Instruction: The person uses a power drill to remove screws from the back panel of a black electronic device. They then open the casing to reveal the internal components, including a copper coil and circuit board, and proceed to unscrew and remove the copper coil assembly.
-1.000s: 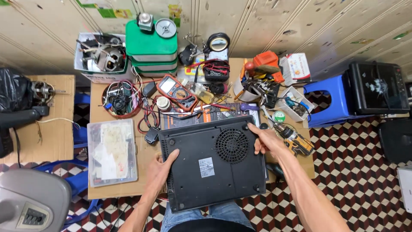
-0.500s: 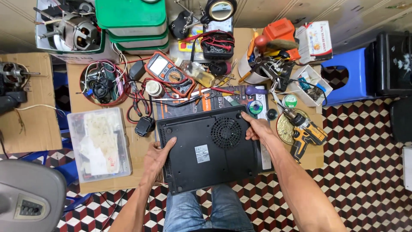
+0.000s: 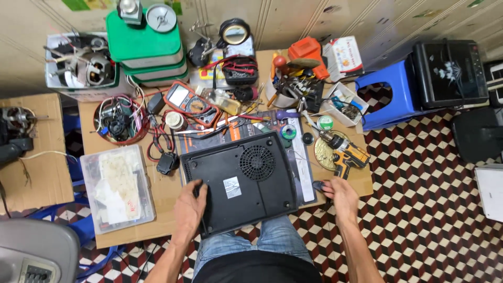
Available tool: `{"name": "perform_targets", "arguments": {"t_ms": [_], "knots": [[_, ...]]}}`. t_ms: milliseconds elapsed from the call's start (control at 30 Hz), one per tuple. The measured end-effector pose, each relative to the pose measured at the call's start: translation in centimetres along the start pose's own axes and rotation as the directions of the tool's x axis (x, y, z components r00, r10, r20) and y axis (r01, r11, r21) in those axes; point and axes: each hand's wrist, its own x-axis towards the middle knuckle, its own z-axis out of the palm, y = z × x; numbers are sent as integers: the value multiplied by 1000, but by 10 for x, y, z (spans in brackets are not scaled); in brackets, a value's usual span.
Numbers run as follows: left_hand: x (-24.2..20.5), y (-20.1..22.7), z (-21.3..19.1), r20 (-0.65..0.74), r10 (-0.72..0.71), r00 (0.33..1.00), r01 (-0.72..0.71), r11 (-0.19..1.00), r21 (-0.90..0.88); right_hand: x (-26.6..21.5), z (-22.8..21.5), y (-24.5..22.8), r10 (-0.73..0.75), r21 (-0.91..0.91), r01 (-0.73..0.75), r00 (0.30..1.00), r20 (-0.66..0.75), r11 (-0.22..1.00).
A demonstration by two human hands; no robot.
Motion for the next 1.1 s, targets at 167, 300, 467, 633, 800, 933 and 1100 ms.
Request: {"name": "perform_targets", "arguments": {"t_ms": [167, 300, 467, 633, 800, 933, 1100], "knots": [[-44, -9, 33, 58, -44, 997, 46, 998, -33, 70, -56, 64, -26, -86, 6, 973, -229, 996], [-87, -33, 88, 355, -190, 915, 254, 957, -143, 153, -79, 136, 158, -129, -160, 987, -26, 979], [-119, -40, 154, 603, -480, 636, 765, 494, -413, 138, -42, 65, 309, -79, -306, 950, 33, 949], [-120, -27, 179, 569, -587, 576, 708, 11, -706, 146, -31, 52, 428, -85, -422, 901, 72, 903], [-118, -38, 197, 480, -667, 570, 621, -33, -783, 148, -42, 53, 235, -81, -230, 970, 56, 970], [-118, -43, 200, 466, -649, 601, 590, -34, -807, 129, -59, 26, 207, -132, -199, 977, 49, 971], [-110, -34, 193, 448, -613, 651, 537, -46, -842, 100, -85, -10, 188, -104, -172, 968, 164, 979]]}}
